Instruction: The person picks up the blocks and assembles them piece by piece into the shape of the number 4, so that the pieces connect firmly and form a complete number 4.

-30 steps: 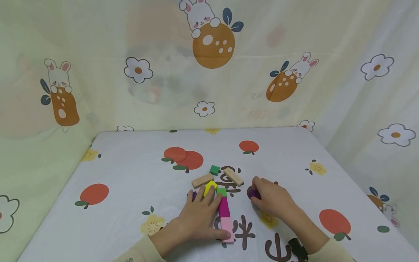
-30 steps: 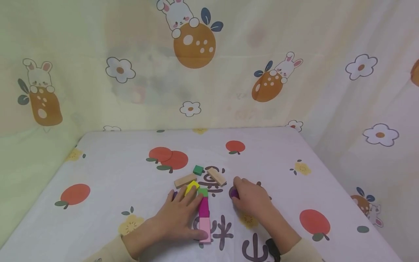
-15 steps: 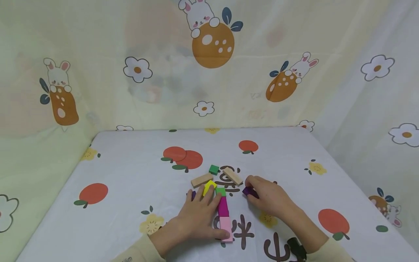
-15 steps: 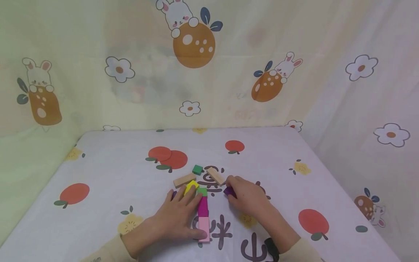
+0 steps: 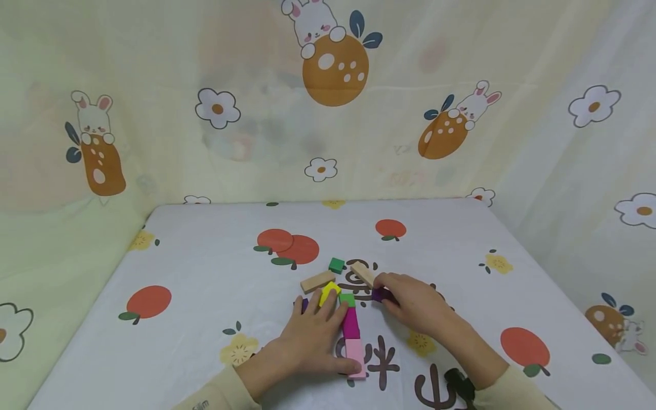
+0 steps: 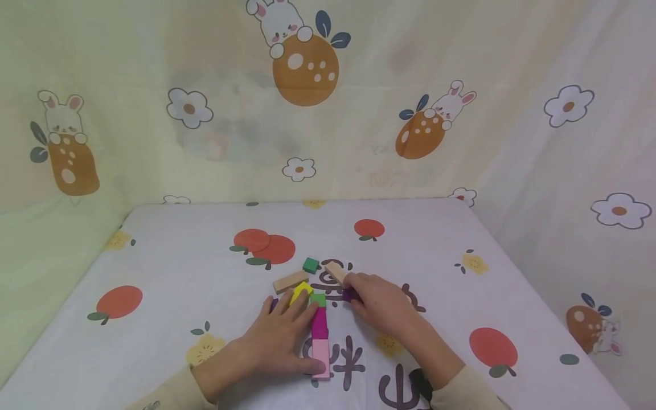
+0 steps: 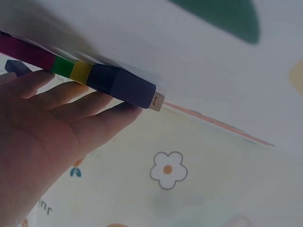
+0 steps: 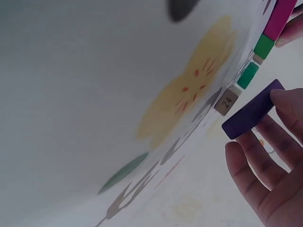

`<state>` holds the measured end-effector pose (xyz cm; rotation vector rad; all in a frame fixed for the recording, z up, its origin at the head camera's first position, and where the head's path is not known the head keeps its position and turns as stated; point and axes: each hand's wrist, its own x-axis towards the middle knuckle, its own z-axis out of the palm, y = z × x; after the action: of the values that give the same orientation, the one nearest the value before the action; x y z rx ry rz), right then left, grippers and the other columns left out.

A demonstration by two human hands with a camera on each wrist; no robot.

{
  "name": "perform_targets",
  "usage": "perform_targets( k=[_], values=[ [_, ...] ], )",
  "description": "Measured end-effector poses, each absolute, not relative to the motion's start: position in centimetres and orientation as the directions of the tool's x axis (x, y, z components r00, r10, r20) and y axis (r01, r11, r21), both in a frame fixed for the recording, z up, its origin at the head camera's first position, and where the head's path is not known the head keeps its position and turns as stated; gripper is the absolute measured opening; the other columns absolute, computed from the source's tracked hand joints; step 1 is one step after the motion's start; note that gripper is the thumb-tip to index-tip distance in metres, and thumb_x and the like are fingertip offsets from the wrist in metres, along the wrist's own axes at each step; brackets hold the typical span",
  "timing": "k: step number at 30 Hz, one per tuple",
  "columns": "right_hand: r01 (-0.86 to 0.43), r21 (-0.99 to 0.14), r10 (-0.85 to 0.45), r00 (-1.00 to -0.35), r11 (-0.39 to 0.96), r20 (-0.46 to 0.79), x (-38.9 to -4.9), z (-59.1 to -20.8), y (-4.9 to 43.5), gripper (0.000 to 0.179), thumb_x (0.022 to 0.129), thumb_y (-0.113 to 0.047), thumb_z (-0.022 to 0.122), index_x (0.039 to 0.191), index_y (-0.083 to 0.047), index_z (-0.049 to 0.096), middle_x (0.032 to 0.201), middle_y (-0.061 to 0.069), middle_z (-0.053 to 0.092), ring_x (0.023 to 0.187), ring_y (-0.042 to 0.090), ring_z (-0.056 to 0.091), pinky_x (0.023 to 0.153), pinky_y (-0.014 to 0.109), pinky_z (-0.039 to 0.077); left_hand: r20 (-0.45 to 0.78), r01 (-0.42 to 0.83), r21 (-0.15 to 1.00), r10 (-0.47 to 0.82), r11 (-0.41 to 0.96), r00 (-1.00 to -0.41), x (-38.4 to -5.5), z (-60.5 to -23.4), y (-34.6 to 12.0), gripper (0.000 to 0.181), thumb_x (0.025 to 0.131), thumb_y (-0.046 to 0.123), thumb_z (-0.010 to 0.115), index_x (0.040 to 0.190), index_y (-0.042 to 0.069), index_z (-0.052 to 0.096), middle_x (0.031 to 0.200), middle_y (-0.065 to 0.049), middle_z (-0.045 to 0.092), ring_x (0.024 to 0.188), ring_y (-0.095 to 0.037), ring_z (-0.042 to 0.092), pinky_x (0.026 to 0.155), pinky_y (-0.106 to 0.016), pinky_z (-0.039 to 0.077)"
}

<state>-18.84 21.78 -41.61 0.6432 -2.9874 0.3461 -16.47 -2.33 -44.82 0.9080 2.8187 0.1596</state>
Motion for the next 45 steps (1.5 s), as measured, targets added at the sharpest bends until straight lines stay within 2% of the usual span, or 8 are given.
perform_targets(
  k=[11,17,27,40,45],
  values=[
    [-0.447,-0.183,-0.432,-0.894,0.876,0.12,-19.3,-41.5,20.5,0.03,0.09,-0.01,0.078,0.118,-0.014,0.068,0.11,0.004,0.074,0.101,0.022,0.069,0.092,0.044,0.059,-0.143,0.567,0.155,0.586,0.809,-0.797,-16.3,-44.4,-2.1,0.111,0.079,0.09,0.051,0.164,0.022,0.031,0.172,-0.01,0.025,0.159,-0.042,0.019,0.119,-0.071,0.025],
    [-0.462,-0.192,-0.454,-0.887,0.866,0.085,-19.7,-41.7,19.6,0.03,0.091,-0.011,0.078,0.12,-0.014,0.07,0.111,0.002,0.074,0.106,0.023,0.069,0.096,0.045,0.058,-0.145,0.566,0.154,0.585,0.81,-0.798,-16.3,-44.5,-2.1,0.11,0.078,0.09,0.052,0.164,0.023,0.031,0.172,-0.009,0.026,0.159,-0.041,0.02,0.119,-0.071,0.025],
    [-0.481,-0.179,-0.481,-0.875,0.858,0.045,-20.0,-42.1,18.7,0.03,0.09,-0.01,0.078,0.119,-0.014,0.071,0.107,0.001,0.073,0.096,0.018,0.065,0.091,0.042,0.06,-0.144,0.572,0.152,0.591,0.806,-0.794,-16.3,-44.5,-2.2,0.11,0.079,0.088,0.052,0.164,0.022,0.03,0.172,-0.009,0.025,0.159,-0.042,0.019,0.119,-0.071,0.024],
    [-0.514,-0.155,-0.513,-0.857,0.844,0.05,-20.2,-42.9,18.5,0.028,0.09,-0.01,0.078,0.116,-0.015,0.071,0.106,0.0,0.073,0.095,0.018,0.066,0.088,0.041,0.06,-0.164,0.562,0.161,0.584,0.811,-0.795,-16.4,-44.5,-2.4,0.109,0.079,0.087,0.054,0.164,0.023,0.03,0.172,-0.009,0.024,0.159,-0.042,0.017,0.119,-0.071,0.024],
    [-0.524,-0.154,-0.523,-0.851,0.838,0.05,-20.1,-43.0,18.4,0.031,0.09,-0.011,0.078,0.12,-0.013,0.071,0.11,0.002,0.074,0.1,0.021,0.067,0.091,0.042,0.06,-0.164,0.562,0.16,0.584,0.811,-0.795,-16.4,-44.7,-2.4,0.109,0.079,0.088,0.054,0.164,0.023,0.03,0.172,-0.009,0.024,0.159,-0.042,0.017,0.119,-0.071,0.024]
  ],
)
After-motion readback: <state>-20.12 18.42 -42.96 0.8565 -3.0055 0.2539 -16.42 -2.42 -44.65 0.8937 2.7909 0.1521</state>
